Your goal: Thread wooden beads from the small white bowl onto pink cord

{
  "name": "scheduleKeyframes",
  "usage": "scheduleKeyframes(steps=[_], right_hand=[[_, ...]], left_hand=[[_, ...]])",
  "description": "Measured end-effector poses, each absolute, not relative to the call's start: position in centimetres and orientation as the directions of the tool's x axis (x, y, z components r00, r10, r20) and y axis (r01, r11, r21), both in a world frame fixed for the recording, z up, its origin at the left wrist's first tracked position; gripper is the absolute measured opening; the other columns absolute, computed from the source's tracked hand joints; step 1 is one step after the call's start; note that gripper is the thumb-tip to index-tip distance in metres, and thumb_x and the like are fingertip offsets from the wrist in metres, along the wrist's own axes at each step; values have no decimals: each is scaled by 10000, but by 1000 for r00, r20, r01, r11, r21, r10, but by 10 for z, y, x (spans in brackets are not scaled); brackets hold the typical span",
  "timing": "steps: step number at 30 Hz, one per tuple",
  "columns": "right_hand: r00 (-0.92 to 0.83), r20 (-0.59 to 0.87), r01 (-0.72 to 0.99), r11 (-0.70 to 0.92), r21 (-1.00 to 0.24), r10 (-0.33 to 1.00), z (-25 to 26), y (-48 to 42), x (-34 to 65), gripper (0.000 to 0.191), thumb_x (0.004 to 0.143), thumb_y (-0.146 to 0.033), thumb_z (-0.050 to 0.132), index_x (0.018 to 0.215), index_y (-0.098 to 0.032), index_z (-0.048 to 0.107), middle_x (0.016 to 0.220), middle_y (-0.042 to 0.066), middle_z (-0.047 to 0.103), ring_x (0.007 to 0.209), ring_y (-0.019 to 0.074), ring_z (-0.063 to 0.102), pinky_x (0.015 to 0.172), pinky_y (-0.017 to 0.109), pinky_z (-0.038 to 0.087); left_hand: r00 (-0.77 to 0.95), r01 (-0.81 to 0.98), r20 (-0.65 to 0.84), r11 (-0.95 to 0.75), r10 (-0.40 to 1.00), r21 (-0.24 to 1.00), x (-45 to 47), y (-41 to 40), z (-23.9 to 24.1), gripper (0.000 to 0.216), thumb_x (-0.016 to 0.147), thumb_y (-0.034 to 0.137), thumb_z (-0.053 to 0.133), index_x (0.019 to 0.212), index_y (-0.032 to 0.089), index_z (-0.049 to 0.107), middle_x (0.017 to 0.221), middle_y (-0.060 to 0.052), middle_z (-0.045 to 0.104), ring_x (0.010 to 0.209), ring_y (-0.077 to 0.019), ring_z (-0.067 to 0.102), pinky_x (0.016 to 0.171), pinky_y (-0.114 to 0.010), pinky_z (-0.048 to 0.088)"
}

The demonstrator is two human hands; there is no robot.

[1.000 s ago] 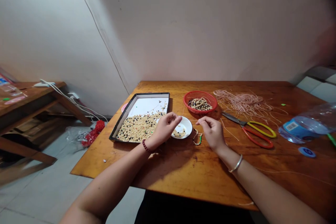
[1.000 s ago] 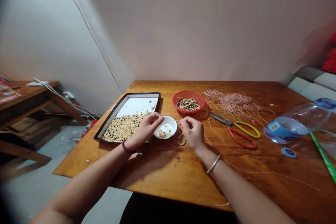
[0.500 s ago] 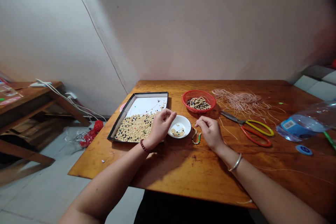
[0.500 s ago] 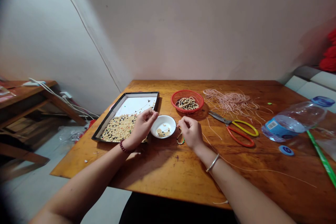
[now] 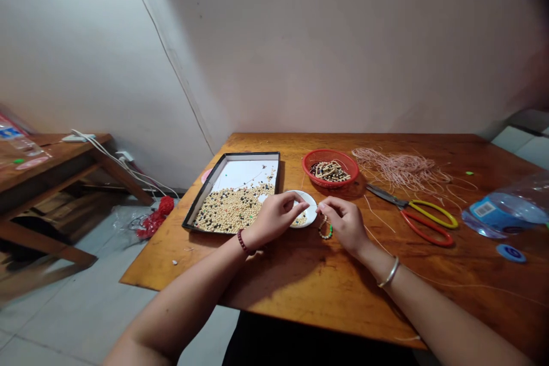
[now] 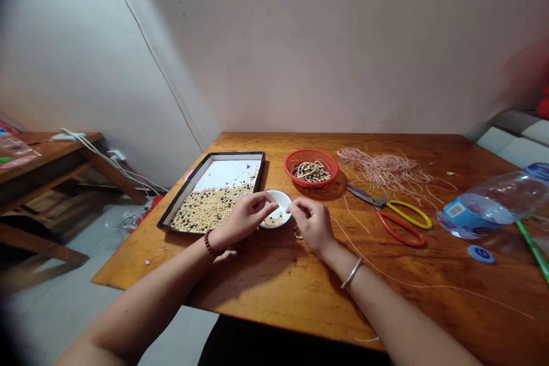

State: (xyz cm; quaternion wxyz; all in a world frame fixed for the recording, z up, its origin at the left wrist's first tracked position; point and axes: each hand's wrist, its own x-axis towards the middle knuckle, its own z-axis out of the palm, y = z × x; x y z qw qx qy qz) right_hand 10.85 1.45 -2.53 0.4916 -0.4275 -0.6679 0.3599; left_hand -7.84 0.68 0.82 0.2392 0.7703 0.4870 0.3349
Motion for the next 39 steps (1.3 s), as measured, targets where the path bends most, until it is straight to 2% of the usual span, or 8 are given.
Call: scheduleKeyframes(steps=[12,17,20,22,26,29,34,39], right_hand=[[93,348,267,313,-911,933,-26,20,113,257,794,-282,510,575,-169,583,596,18,587,616,156,527,599,269,380],[-134,288,92,301,-949,948,-21,20,114,270,831,-339,469,782,-157,661,688,30,613,636,158,573,605,272,424],[-332,214,-50,210,-977,919,-13,15,112,312,848,-408,457,929,-157,625,807,40,630,646,156,620,599,273,458],[-465,143,-78,121,-990,874,-10,11,109,334,859,-463,457,947,-164,578,760,22,617,567,140,613,521,250,433],[-650,29,-57,-11,-998,760,-12,8,105,382,867,-547,438,843,-175,520,617,-23,561,340,61,385,370,212,270],[-658,30,-88,-37,-995,753,-15,10,104,407,851,-558,472,704,-179,484,543,-48,443,398,51,268,389,205,189],[-635,-54,-153,-194,-969,771,-16,13,105,367,797,-511,574,668,-194,440,514,-85,268,427,57,162,403,212,124],[-585,-38,-254,-227,-940,810,-17,15,106,344,832,-477,561,698,-194,417,560,-84,252,451,61,157,427,208,116]], left_hand=[[182,624,394,-415,901,662,-81,7,9,363,881,497,528,777,157,601,517,63,365,504,-81,305,509,-221,226],[316,557,413,-519,854,648,-81,4,11,332,854,470,583,762,154,627,546,56,382,520,-75,319,514,-215,237],[439,521,396,-588,807,619,-81,1,11,317,840,459,607,746,161,659,558,41,435,525,-74,339,516,-214,245],[479,521,375,-601,794,606,-81,0,10,306,842,452,606,753,167,670,565,34,463,528,-75,351,517,-214,252],[476,554,358,-590,803,587,-80,1,7,273,863,406,585,768,161,658,567,38,448,532,-75,350,522,-214,252],[453,560,353,-570,819,602,-79,1,7,267,877,385,560,765,155,633,554,48,412,528,-76,328,519,-214,239],[399,556,319,-503,860,661,-76,0,10,301,907,431,500,817,159,592,587,40,434,552,-89,364,530,-215,266],[336,504,331,-466,882,727,-76,0,9,318,984,378,325,916,165,550,702,-3,554,616,-110,476,605,-232,364]])
